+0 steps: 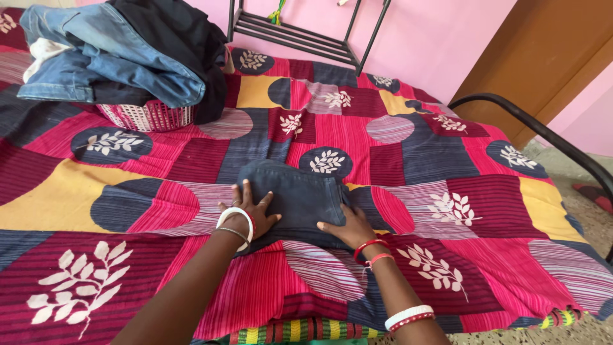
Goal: The person folds a pair of dark jeans on a patterned bedsheet, then places them on a metal rack. The person then folds a black shirt on the same bedsheet.
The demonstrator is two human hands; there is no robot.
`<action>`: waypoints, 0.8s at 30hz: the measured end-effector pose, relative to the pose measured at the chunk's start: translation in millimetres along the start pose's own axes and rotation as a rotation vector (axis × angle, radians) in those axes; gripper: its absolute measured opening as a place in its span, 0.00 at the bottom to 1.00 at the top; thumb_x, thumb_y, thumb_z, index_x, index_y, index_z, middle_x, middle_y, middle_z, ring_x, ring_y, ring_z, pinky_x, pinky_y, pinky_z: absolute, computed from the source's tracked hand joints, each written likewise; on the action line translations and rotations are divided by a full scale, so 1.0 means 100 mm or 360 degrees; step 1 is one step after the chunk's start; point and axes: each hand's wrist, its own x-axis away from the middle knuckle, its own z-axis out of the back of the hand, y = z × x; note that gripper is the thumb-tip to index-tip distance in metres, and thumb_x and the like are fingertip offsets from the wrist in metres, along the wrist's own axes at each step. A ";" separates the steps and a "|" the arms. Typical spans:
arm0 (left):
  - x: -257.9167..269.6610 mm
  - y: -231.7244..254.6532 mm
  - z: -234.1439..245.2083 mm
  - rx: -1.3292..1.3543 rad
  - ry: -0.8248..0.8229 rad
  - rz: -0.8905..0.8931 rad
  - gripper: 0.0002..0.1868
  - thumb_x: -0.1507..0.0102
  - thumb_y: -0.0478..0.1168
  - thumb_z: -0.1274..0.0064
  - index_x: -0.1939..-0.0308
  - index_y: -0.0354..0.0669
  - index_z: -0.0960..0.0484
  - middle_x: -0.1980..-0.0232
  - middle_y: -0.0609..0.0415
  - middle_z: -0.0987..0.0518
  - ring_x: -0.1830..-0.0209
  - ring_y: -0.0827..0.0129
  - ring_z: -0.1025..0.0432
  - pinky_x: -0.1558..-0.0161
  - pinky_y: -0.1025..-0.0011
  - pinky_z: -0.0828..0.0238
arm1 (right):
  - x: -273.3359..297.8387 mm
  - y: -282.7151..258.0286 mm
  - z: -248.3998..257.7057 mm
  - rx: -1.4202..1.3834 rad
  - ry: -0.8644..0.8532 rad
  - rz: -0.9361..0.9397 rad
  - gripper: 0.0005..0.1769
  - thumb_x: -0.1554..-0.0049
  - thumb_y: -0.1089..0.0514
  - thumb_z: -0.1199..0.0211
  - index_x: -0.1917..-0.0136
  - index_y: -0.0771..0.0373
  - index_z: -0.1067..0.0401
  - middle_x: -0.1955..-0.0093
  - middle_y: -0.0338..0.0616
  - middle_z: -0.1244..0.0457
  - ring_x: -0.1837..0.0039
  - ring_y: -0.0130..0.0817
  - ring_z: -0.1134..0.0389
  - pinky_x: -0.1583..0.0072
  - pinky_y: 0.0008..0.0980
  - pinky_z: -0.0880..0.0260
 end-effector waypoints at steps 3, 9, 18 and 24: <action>0.04 0.03 -0.07 0.0084 0.0112 0.0105 0.45 0.35 0.72 0.58 0.18 0.71 0.56 0.16 0.37 0.75 0.16 0.39 0.70 0.26 0.32 0.62 | 0.07 -0.10 0.00 0.0105 -0.0041 -0.0314 0.68 0.58 0.17 0.36 0.20 0.63 0.46 0.25 0.70 0.46 0.23 0.61 0.42 0.25 0.46 0.41; 0.05 -0.07 -0.13 0.0140 0.0170 0.0237 0.52 0.37 0.74 0.55 0.17 0.64 0.59 0.17 0.30 0.61 0.20 0.40 0.49 0.27 0.36 0.55 | 0.13 -0.22 -0.03 0.0153 -0.0024 -0.0342 0.68 0.57 0.16 0.38 0.19 0.61 0.49 0.25 0.71 0.47 0.24 0.64 0.43 0.26 0.49 0.41; -0.05 -0.15 -0.17 0.0256 0.0134 0.0277 0.43 0.33 0.70 0.60 0.18 0.66 0.54 0.23 0.34 0.41 0.22 0.41 0.46 0.28 0.33 0.54 | -0.07 -0.18 -0.02 0.0309 -0.0148 -0.0262 0.59 0.56 0.16 0.40 0.26 0.59 0.36 0.32 0.61 0.35 0.28 0.56 0.35 0.26 0.48 0.41; -0.29 -0.24 -0.22 0.0496 0.0257 0.0372 0.28 0.27 0.56 0.66 0.21 0.67 0.44 0.28 0.39 0.31 0.24 0.45 0.39 0.30 0.33 0.48 | -0.11 -0.15 0.11 0.0016 -0.0179 -0.0327 0.56 0.60 0.23 0.29 0.32 0.62 0.29 0.35 0.55 0.33 0.31 0.49 0.32 0.29 0.40 0.36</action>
